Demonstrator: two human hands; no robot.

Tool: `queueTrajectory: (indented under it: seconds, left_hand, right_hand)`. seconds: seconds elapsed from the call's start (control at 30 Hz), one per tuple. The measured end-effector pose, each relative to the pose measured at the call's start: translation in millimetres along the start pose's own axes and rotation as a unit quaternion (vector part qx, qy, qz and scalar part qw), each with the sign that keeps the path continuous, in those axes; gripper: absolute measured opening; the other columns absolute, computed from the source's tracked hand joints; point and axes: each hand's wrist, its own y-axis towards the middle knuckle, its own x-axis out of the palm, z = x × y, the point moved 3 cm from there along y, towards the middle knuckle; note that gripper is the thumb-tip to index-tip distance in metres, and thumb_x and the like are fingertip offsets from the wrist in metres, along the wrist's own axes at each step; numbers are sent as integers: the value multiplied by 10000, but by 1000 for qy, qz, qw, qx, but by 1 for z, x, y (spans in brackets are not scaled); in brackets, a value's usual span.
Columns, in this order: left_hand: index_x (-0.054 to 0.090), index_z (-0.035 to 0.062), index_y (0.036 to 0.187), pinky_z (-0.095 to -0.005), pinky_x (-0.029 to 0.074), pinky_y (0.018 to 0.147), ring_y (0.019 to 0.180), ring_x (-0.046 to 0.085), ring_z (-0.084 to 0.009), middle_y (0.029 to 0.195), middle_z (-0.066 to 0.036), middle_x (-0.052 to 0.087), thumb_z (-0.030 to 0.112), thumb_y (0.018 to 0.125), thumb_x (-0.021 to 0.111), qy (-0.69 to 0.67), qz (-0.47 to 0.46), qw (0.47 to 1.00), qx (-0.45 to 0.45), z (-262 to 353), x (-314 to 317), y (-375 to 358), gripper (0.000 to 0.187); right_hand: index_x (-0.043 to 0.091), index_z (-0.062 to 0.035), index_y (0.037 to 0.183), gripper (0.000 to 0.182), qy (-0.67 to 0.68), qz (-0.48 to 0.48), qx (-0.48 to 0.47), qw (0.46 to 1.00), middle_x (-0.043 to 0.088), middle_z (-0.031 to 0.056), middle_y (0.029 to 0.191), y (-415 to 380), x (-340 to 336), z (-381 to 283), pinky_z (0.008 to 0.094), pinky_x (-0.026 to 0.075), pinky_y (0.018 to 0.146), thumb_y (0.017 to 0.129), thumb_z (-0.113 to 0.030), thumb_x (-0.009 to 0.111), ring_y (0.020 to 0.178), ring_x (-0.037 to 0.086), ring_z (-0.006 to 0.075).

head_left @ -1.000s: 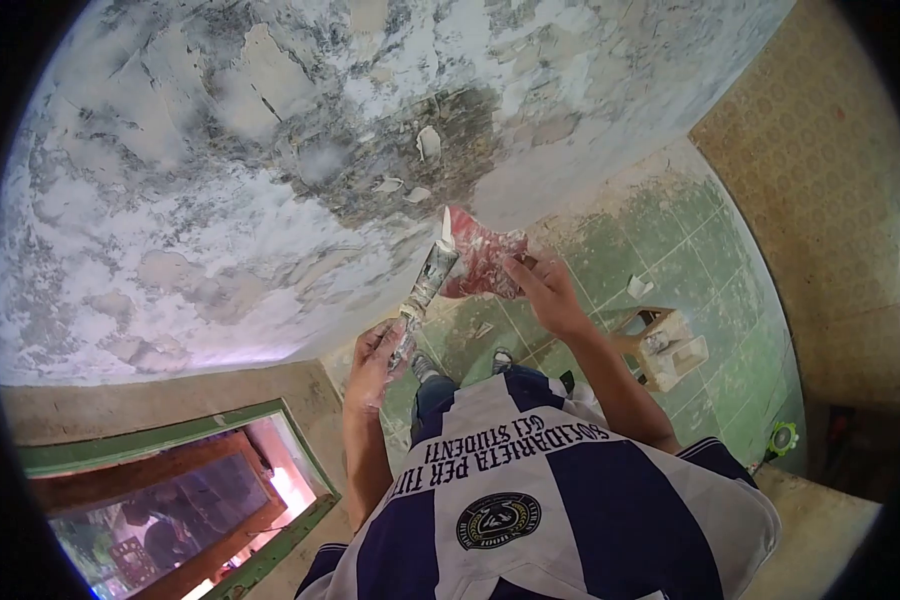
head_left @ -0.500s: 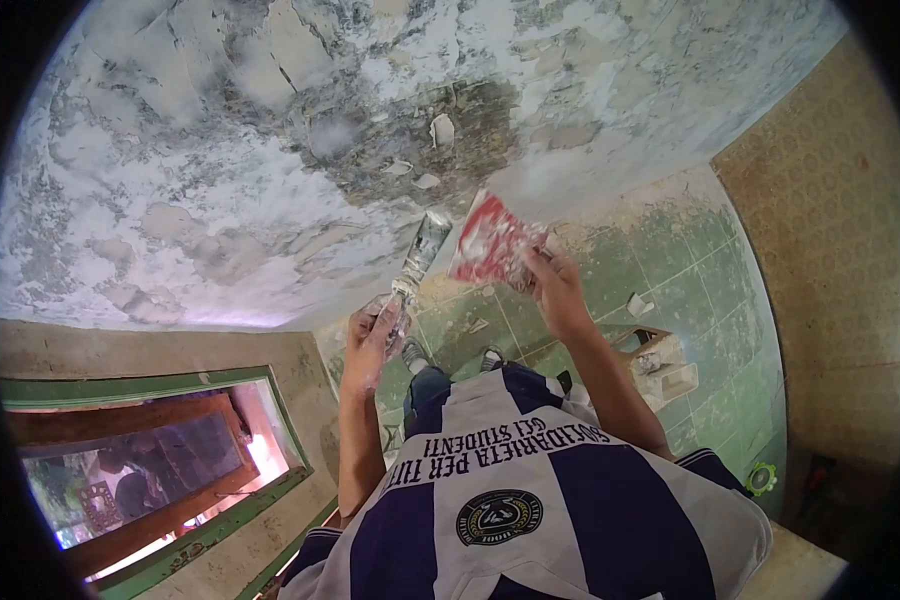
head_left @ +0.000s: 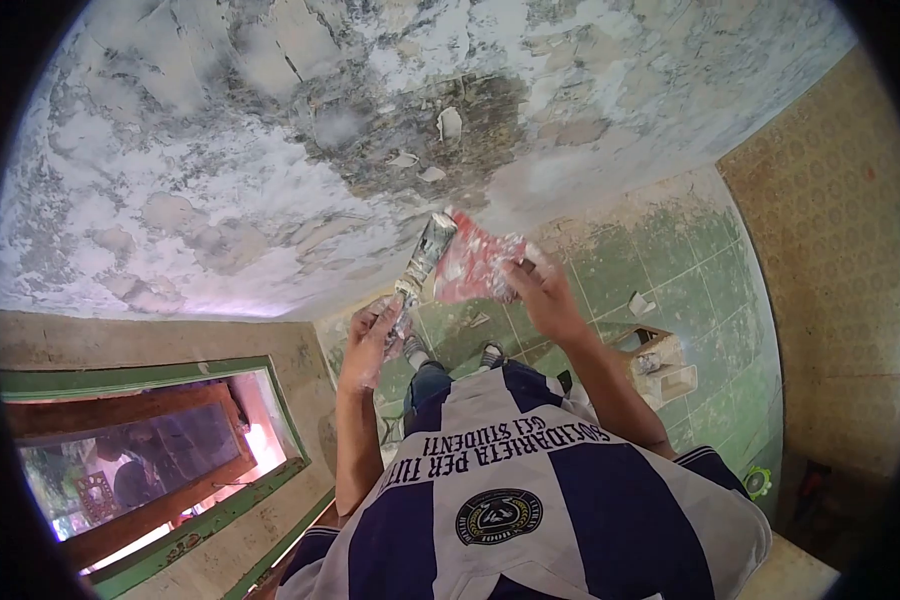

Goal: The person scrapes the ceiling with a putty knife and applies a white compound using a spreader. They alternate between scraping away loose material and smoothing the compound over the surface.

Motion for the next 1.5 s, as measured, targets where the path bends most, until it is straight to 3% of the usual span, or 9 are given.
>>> queueTrajectory:
  seconds: [0.17,0.47,0.7,0.87,1.07,1.13,1.17,1.33,1.5]
  left_hand:
    - [642,62,1029,-219,335,491,567,466,-40,763,31,591,254,1002,617,-16,49,995,88,10,-2,11,195]
    - [649,-3,1136,-257,476,833,915,610,-133,994,-54,680,-21,872,717,194,61,940,273,-11,-32,38,274]
    - [710,39,1081,-365,492,880,995,638,-318,1070,-144,701,-87,724,738,356,152,843,373,1,-81,47,380]
    - [709,46,1097,-356,501,834,958,634,-281,1036,-130,691,-53,757,743,428,178,813,354,4,-112,48,356]
    - [694,20,1107,-301,516,769,828,658,-196,960,-112,686,28,846,729,392,191,864,251,-26,-165,39,264]
    - [688,1,1103,-299,519,798,847,668,-190,945,-109,694,35,849,732,375,182,888,196,-28,-181,35,260]
    - [684,-11,1100,-304,521,814,867,680,-184,962,-116,704,46,857,733,385,182,888,173,-27,-189,32,255]
    - [678,-24,1097,-302,521,826,868,693,-188,951,-126,713,48,867,722,405,166,881,179,-19,-240,40,245]
    - [676,-9,1113,-298,518,821,846,682,-186,945,-112,712,54,870,720,380,134,900,166,-6,-273,60,255]
  right_hand:
    - [585,-12,1173,195,-137,-115,29,983,564,-37,836,-9,5,19,240,423,633,1000,-95,548,719,489,35]
    - [559,-23,1206,212,238,32,139,961,666,52,1036,15,25,23,296,572,793,1015,-98,507,887,680,137]
    - [555,-9,1222,233,260,-27,184,948,652,83,1162,15,36,25,333,585,899,1006,-72,495,1010,683,172]
    - [555,-11,1231,241,317,-14,153,936,651,78,1160,27,52,18,363,578,929,1003,-65,494,1054,670,179]
    - [603,-12,1178,205,284,5,19,959,658,70,1139,80,71,52,331,549,868,1018,-91,503,981,666,163]
    - [605,25,1214,256,-130,92,-32,987,663,74,1125,96,84,37,314,515,848,1023,-125,522,953,653,170]
    - [605,25,1214,256,-125,99,-31,987,663,74,1125,105,91,40,314,515,848,1023,-125,522,953,653,170]
    - [545,69,1331,359,-318,206,-384,842,592,226,1328,153,116,65,387,480,972,1018,-75,445,1246,578,368]
    - [535,53,1352,402,-408,215,-460,759,514,235,1431,189,142,97,508,381,1089,967,-23,447,1372,452,414]
